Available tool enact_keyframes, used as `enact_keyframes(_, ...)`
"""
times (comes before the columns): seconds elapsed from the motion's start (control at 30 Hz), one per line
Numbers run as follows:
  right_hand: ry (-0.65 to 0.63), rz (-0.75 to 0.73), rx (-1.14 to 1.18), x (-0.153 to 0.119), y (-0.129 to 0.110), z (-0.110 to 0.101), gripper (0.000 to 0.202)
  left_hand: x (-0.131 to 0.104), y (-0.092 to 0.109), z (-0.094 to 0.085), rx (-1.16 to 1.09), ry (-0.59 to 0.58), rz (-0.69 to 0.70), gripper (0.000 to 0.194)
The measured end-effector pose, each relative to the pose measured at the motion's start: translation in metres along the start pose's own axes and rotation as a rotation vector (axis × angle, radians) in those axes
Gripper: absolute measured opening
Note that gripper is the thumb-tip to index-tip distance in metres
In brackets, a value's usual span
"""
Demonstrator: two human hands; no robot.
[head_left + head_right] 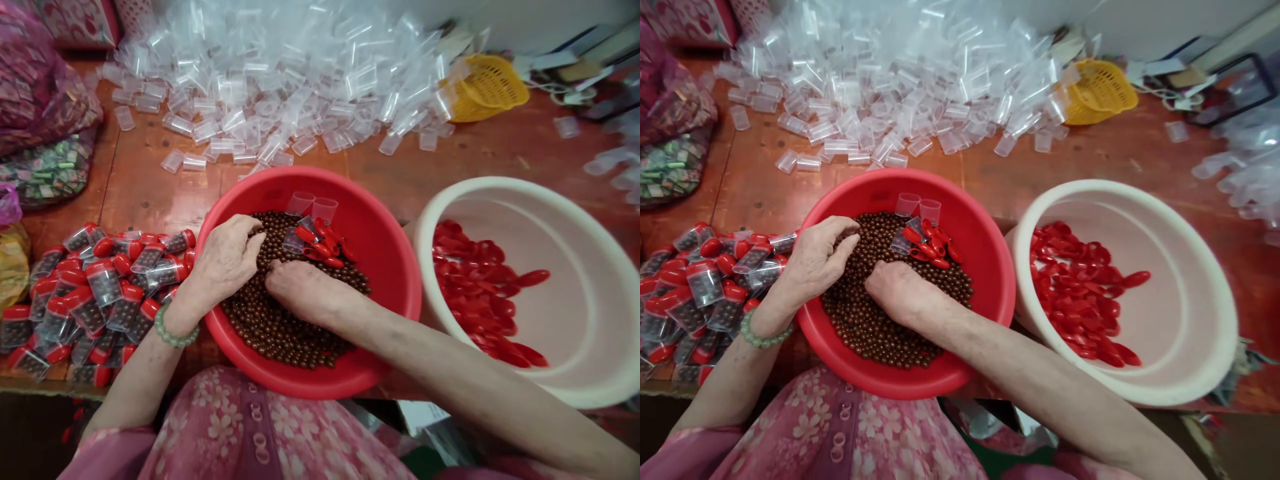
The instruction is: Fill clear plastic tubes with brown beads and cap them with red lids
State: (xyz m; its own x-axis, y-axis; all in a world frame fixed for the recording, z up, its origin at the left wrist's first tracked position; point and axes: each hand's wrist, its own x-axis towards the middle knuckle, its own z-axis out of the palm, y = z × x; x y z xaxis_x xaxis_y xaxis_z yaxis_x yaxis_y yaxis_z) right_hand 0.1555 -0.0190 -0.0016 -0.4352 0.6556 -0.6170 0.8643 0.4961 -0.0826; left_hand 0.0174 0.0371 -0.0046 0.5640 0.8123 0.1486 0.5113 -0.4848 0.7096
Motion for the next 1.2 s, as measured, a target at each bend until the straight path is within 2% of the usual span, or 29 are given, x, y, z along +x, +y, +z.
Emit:
enact_keyframes(0.13, 0.06, -0.171, 0.072, 0.011, -0.01, 0.011, 0.032, 0.0, -0.001, 0.0, -0.018, -0.009, 0.008, 0.023)
enact_keyframes(0.27, 0.159, -0.322, 0.284, 0.015, -0.007, 0.016, 0.033, 0.001, -0.003, -0.002, -0.11, 0.012, 0.011, 0.022)
enact_keyframes(0.4, 0.244, -0.375, 0.561, 0.012, 0.004, 0.014, 0.034, 0.001, -0.003, -0.006, -0.256, 0.05, -0.046, 0.023)
enact_keyframes(0.5, 0.346, -0.371, 0.768, 0.005, 0.013, 0.013, 0.036, -0.003, -0.003, -0.009, -0.385, 0.03, -0.133, 0.026)
enact_keyframes(0.57, 0.423, -0.36, 0.886, -0.003, 0.019, 0.012, 0.035, -0.009, -0.004, -0.012, -0.525, -0.046, -0.18, 0.029)
enact_keyframes(0.67, 0.521, -0.326, 1.034, -0.016, 0.026, 0.009, 0.034, -0.018, -0.003, -0.018, -0.715, -0.272, -0.182, 0.047)
enact_keyframes(0.73, 0.528, -0.284, 1.108, -0.024, 0.028, 0.007, 0.035, -0.022, -0.001, -0.023, -0.721, -0.412, -0.13, 0.058)
enact_keyframes(0.8, 0.509, -0.266, 1.15, -0.03, 0.029, 0.005, 0.034, -0.024, 0.003, -0.025, -0.65, -0.487, -0.073, 0.058)
enact_keyframes(0.9, 0.491, -0.296, 1.175, -0.036, 0.029, 0.003, 0.033, -0.024, 0.008, -0.025, -0.615, -0.525, -0.082, 0.05)
enact_keyframes(1.07, 0.499, -0.339, 1.213, -0.042, 0.025, 0.002, 0.026, -0.026, 0.008, -0.019, -0.777, -0.638, -0.236, 0.049)
enact_keyframes(1.2, 0.611, -0.34, 1.156, -0.043, 0.022, 0.004, 0.02, -0.027, 0.007, -0.017, -0.769, -0.57, -0.253, 0.063)
